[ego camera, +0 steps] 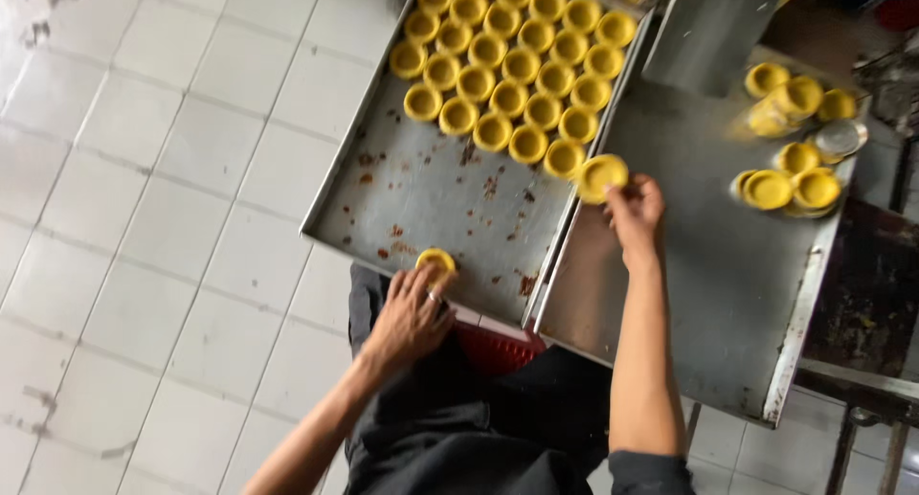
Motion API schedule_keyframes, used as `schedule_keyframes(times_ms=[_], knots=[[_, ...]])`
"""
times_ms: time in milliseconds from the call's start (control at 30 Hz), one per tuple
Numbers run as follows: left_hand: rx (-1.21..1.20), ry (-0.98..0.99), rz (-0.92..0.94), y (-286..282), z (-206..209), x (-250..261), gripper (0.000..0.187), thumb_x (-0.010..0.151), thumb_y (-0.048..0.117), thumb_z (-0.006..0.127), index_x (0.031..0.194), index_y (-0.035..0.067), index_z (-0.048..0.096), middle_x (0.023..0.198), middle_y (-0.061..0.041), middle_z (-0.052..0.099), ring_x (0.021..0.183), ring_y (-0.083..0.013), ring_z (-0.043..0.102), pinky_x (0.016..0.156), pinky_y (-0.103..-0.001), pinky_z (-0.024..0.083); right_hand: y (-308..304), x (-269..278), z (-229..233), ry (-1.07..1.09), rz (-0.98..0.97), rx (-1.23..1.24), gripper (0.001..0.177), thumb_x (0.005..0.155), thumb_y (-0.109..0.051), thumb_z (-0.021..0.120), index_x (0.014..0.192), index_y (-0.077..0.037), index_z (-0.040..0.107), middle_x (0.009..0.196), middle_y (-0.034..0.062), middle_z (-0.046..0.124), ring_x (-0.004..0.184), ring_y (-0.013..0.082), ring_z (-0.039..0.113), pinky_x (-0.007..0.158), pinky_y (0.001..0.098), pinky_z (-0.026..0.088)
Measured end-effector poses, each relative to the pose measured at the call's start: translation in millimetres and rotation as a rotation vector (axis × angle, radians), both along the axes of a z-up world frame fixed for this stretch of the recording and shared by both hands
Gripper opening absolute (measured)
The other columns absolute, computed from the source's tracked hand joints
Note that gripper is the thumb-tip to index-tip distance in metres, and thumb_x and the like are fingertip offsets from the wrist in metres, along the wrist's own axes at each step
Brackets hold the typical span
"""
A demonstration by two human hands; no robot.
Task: The person arranges yellow pastry molds into a metal tray, placing them one by one in rows, and later moves the entire filled tray aside before beginning to arrange another set of molds in a second tray.
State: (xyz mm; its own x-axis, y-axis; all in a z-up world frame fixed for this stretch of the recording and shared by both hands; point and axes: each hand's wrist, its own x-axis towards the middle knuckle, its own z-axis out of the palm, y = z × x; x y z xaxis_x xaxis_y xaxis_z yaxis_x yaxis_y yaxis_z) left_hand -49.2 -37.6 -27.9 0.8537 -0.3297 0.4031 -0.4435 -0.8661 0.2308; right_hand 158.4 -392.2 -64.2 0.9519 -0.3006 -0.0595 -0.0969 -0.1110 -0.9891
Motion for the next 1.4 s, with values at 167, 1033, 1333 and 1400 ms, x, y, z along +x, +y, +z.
schedule_keyframes(times_ms=[167, 1033, 1333, 1400], knots=[[0.151, 0.008, -0.095, 33.5, 20.5, 34.0, 0.060, 0.092, 0.054, 0.070, 0.137, 0.013, 0.066, 0.136, -0.018, 0.065, 0.122, -0.0318, 0.068, 0.110, -0.051, 0.045, 15.9, -107.2, 16.8, 0.110, 0.110, -0.109, 0.028, 0.106, -0.032, 0.076, 0.124, -0.011, 0.069, 0.095, 0.0087, 0.071, 0.076, 0.0131, 0.067, 0.059, 0.0227, 0.048], [-0.034, 0.004, 0.165, 59.9, 19.2, 269.5, 0.053, 0.105, 0.058, 0.065, 0.133, 0.012, 0.070, 0.149, -0.027, 0.053, 0.141, -0.0451, 0.056, 0.121, -0.064, 0.025, -25.7, 18.2, 35.4, -0.020, -0.395, -0.772, 0.036, 0.105, -0.048, 0.076, 0.124, -0.020, 0.064, 0.090, 0.0094, 0.074, 0.087, 0.0342, 0.076, 0.073, 0.0459, 0.058], [-0.006, 0.202, 0.023, 85.1, 31.6, 277.0, 0.062, 0.094, 0.068, 0.066, 0.146, 0.036, 0.060, 0.152, -0.012, 0.048, 0.143, -0.0372, 0.053, 0.119, -0.063, 0.036, -23.9, 55.2, 40.3, 0.214, -0.279, -0.903, 0.055, 0.081, -0.056, 0.082, 0.120, -0.021, 0.066, 0.117, 0.0129, 0.071, 0.119, 0.0363, 0.062, 0.102, 0.0503, 0.047], [0.115, 0.135, 0.048, 80.5, 24.9, 269.5, 0.071, 0.093, 0.056, 0.071, 0.150, 0.015, 0.059, 0.162, -0.023, 0.041, 0.156, -0.0440, 0.033, 0.120, -0.068, 0.032, -26.0, 37.6, 32.5, 0.234, -0.335, -0.510, 0.037, 0.081, -0.036, 0.081, 0.112, -0.021, 0.071, 0.107, 0.0082, 0.078, 0.108, 0.0333, 0.074, 0.085, 0.0461, 0.059]])
